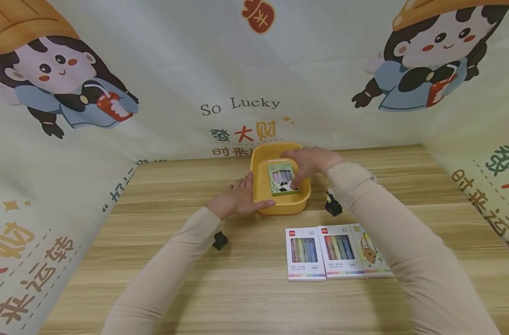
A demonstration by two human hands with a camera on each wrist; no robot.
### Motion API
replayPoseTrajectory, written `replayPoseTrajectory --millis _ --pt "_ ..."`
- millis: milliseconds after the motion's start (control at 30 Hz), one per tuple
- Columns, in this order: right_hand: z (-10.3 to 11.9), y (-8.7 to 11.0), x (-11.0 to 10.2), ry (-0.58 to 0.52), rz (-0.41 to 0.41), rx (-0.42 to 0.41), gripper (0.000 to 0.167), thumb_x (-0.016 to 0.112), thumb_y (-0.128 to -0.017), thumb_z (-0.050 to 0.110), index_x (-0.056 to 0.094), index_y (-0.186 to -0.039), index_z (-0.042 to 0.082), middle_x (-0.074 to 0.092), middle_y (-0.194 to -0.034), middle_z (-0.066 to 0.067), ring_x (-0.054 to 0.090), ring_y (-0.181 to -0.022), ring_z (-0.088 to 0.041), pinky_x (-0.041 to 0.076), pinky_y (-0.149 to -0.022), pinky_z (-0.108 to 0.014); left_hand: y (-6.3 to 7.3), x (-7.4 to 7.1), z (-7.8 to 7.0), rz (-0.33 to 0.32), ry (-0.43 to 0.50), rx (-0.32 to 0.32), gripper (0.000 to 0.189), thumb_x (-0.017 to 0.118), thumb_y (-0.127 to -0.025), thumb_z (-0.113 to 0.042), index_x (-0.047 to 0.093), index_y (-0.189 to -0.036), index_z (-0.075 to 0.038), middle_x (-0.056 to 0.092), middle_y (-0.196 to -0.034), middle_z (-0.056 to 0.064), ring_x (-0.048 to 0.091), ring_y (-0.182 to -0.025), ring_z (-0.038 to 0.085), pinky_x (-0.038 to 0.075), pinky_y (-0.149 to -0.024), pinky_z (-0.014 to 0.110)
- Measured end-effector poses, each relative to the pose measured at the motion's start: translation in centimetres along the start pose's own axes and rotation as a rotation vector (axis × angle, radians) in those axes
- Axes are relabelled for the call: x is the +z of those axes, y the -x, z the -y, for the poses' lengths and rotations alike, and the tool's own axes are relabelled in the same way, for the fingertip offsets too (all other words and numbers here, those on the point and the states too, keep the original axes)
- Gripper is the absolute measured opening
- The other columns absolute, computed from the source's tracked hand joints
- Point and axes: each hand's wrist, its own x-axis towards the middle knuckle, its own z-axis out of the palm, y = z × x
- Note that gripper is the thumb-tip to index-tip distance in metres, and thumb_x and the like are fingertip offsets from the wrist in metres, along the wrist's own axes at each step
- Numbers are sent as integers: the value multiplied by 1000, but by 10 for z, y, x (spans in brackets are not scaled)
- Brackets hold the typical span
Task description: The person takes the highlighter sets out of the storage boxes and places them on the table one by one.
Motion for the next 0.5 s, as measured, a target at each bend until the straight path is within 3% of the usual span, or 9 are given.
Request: replayPoseTrajectory --millis 500 --pt "4 -16 3 -24 35 16 96 81 -78 38 30 -156 16 39 -157 -19 38 -143 -44 31 -115 -65 0 0 1 2 -2 -1 121 39 -84 -84 -11 -157 -2 -2 -168 17 7 -156 36 14 -127 53"
